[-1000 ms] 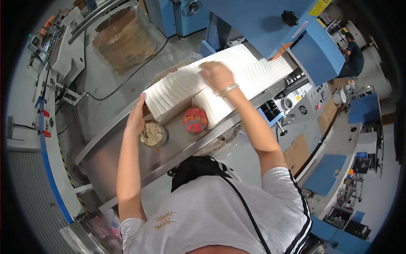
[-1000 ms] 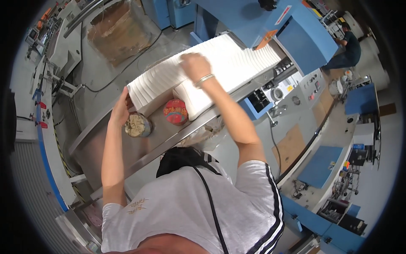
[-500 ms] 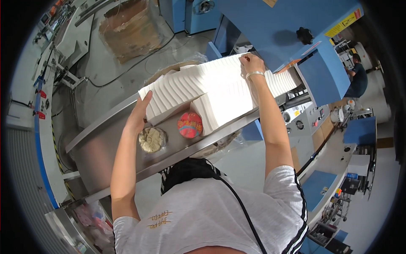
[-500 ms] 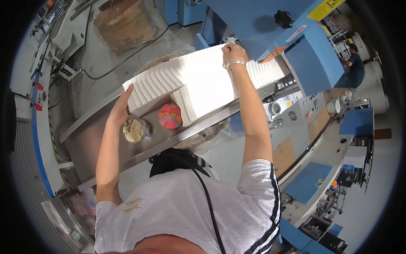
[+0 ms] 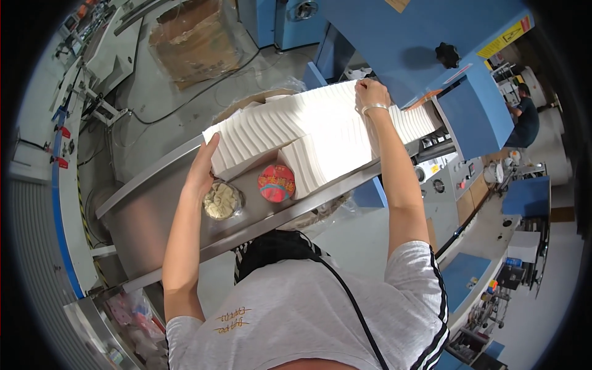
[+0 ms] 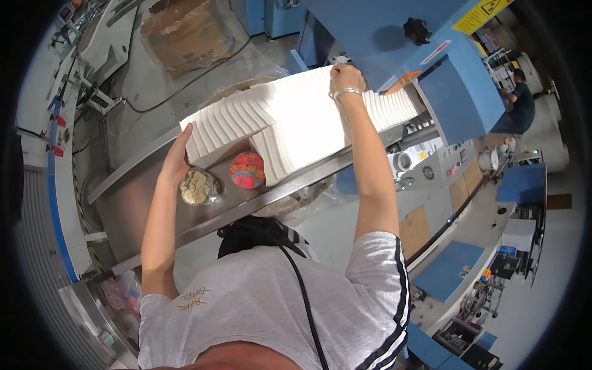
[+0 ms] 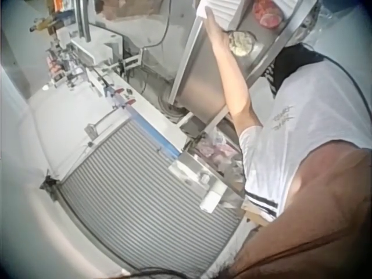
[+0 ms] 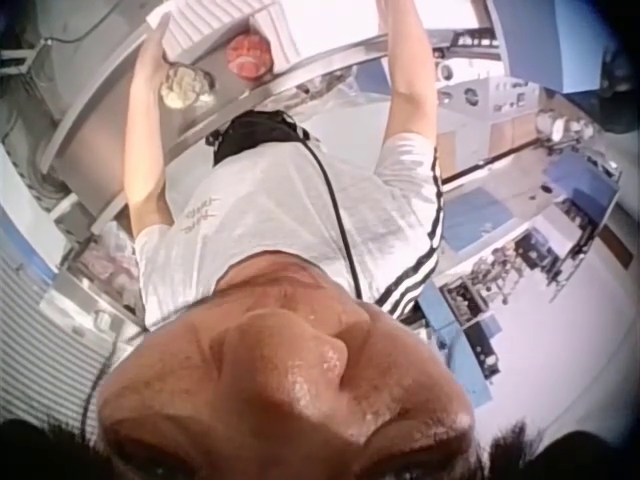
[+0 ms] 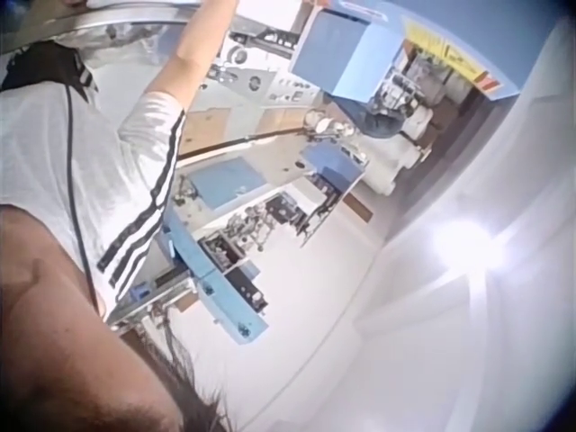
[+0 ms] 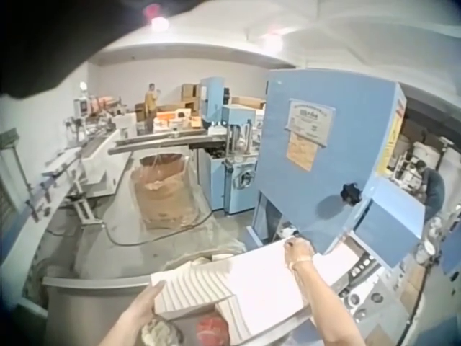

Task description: Organizing and aligning paper product components on a machine conveyor and workbench.

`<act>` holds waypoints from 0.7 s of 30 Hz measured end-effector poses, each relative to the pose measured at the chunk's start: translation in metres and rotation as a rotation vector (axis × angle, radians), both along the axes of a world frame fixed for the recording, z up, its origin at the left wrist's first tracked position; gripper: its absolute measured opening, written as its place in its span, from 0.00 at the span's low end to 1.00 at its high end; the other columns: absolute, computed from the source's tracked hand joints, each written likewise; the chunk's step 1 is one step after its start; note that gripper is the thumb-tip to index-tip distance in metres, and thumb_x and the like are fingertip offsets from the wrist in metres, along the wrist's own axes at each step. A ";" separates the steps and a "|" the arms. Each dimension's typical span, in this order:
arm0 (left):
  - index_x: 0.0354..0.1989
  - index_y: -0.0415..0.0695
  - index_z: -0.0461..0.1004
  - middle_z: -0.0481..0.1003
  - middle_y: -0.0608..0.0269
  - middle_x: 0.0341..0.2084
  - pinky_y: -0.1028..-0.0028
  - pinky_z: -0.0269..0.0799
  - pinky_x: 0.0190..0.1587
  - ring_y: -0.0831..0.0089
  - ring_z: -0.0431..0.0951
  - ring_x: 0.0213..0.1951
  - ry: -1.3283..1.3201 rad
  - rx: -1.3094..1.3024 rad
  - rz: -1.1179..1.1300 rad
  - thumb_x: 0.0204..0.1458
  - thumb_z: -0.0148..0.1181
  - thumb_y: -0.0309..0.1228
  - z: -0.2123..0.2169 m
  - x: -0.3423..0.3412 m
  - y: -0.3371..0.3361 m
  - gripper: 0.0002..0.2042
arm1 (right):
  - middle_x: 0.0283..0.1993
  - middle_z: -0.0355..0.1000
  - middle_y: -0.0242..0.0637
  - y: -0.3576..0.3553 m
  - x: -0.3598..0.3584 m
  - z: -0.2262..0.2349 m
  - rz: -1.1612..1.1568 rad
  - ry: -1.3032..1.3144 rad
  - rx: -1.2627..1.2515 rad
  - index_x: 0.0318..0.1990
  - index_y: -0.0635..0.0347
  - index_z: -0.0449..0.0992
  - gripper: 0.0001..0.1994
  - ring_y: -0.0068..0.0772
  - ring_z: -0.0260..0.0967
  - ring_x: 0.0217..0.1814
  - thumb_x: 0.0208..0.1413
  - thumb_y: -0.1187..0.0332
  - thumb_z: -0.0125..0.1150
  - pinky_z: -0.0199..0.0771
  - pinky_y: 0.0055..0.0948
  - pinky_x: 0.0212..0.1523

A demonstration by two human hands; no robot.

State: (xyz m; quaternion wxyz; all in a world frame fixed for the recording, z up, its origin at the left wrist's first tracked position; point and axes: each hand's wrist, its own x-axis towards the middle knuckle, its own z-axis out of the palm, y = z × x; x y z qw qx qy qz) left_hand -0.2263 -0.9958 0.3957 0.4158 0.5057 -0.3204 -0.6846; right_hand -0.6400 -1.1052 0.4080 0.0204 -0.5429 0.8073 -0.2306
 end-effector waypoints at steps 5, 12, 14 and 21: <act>0.63 0.41 0.55 0.63 0.59 0.59 0.69 0.57 0.60 0.68 0.63 0.59 0.014 0.037 0.054 0.57 0.52 0.49 -0.008 0.004 0.001 0.32 | 0.45 0.75 0.38 -0.003 -0.008 -0.002 0.194 0.066 0.072 0.35 0.46 0.80 0.07 0.43 0.73 0.46 0.52 0.62 0.56 0.72 0.39 0.47; 0.61 0.40 0.59 0.65 0.59 0.57 0.69 0.58 0.59 0.68 0.65 0.58 0.032 0.027 0.021 0.57 0.51 0.50 0.005 -0.001 0.006 0.31 | 0.48 0.72 0.35 0.008 0.010 0.024 0.207 0.154 0.275 0.38 0.41 0.81 0.09 0.39 0.71 0.49 0.54 0.62 0.53 0.73 0.36 0.49; 0.61 0.40 0.60 0.66 0.59 0.57 0.69 0.59 0.59 0.68 0.65 0.58 0.025 0.020 0.030 0.57 0.51 0.50 0.003 -0.002 0.003 0.31 | 0.52 0.69 0.34 0.003 0.005 0.014 0.240 0.201 0.251 0.37 0.41 0.81 0.10 0.39 0.68 0.52 0.55 0.61 0.52 0.71 0.36 0.51; 0.60 0.41 0.61 0.68 0.60 0.55 0.68 0.62 0.56 0.69 0.66 0.57 0.086 0.021 -0.009 0.56 0.53 0.48 -0.008 0.003 -0.005 0.29 | 0.69 0.51 0.38 0.017 0.023 0.035 0.349 0.343 0.417 0.47 0.55 0.79 0.30 0.50 0.40 0.71 0.58 0.40 0.41 0.42 0.46 0.68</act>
